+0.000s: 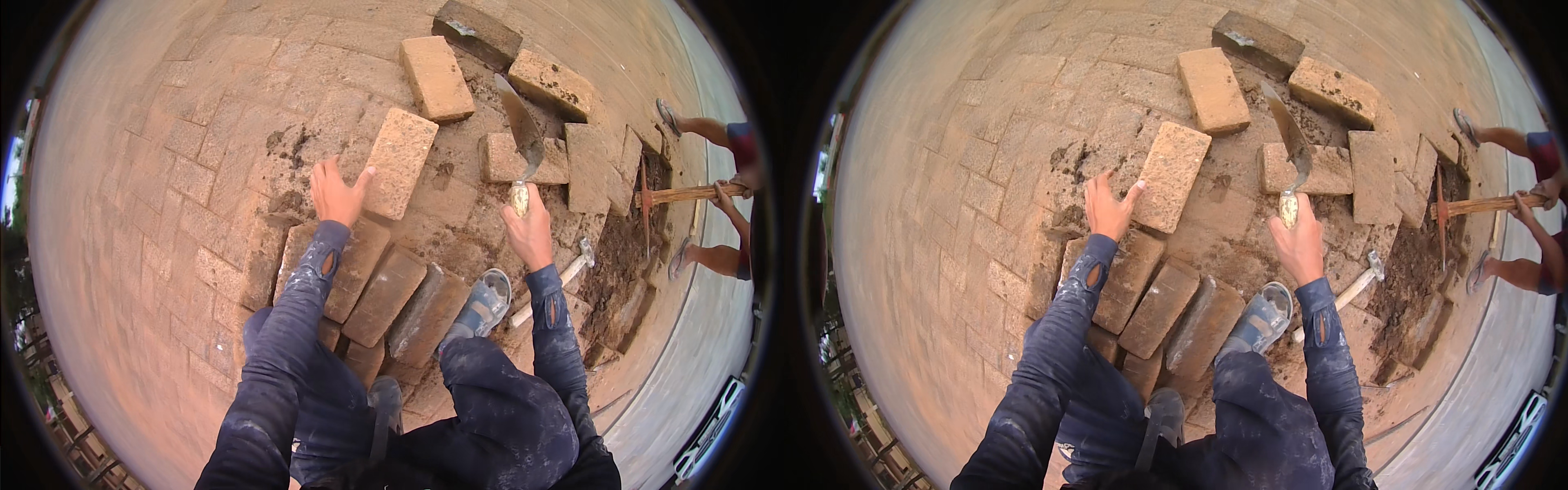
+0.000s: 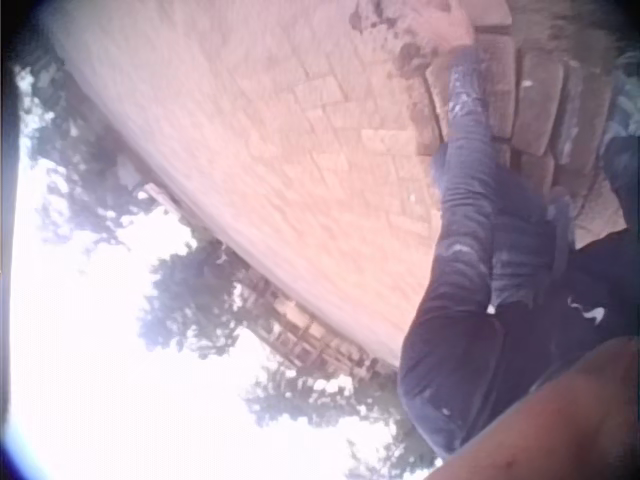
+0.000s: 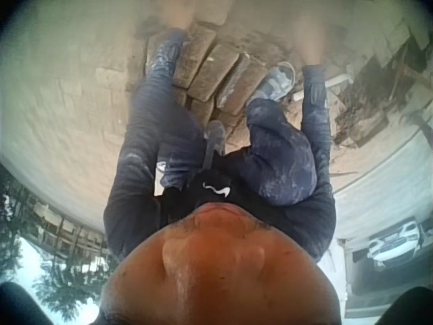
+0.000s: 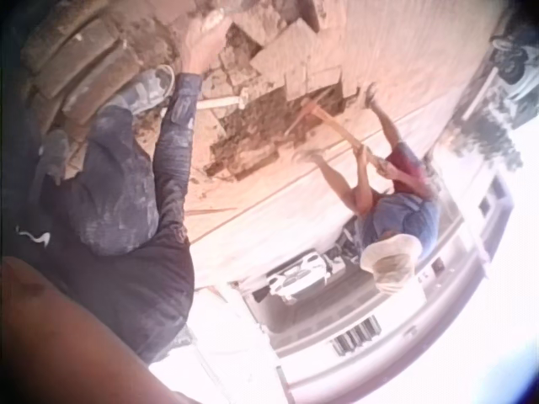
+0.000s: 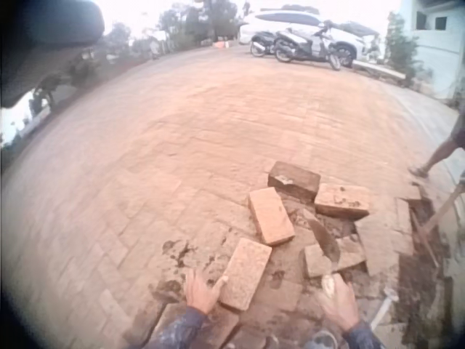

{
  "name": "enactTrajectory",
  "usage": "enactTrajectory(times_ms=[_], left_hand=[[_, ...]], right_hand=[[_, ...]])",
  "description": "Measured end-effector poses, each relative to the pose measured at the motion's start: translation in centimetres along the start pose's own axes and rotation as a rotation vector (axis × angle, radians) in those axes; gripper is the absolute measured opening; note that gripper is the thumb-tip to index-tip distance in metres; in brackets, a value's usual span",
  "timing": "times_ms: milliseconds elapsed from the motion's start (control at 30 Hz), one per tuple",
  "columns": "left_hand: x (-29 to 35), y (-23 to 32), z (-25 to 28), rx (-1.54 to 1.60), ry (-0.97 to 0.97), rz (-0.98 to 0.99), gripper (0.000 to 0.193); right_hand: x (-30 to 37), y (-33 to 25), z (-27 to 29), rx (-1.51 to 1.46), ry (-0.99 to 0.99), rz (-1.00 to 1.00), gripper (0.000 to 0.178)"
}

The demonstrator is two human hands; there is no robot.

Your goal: The person kneels on the ground and uses a trowel to spread sand and place bricks into a pattern. They repeatedly pick up bricks, apply sand, and tap them into place to form a paved surface.

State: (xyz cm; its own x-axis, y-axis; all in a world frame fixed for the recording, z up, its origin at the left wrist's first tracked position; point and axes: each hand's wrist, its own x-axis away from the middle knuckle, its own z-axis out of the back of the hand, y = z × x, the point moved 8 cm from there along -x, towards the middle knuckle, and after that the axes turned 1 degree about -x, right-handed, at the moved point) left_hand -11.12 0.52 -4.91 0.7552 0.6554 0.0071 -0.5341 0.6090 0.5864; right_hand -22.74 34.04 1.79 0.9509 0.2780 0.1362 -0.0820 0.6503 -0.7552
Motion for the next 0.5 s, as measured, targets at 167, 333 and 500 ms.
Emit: enactTrajectory(times_ms=[167, 333, 500], left_hand=[[-1.9, -0.6, -6.2, 0.149, -0.465, 0.105, 0.1], [-0.9, 0.9, -6.4, 0.024, -0.419, 0.092, 0.107], [1.1, 5.0, -4.4, -0.192, -0.361, 0.088, 0.102]], right_hand=[[3.2, 1.5, -0.5, -0.046, -0.049, -0.025, 0.038], [3.0, -0.3, -0.5, -0.057, -0.042, 0.113, 0.034], [1.5, -2.2, -1.2, -0.107, -0.092, 0.073, 0.035]])
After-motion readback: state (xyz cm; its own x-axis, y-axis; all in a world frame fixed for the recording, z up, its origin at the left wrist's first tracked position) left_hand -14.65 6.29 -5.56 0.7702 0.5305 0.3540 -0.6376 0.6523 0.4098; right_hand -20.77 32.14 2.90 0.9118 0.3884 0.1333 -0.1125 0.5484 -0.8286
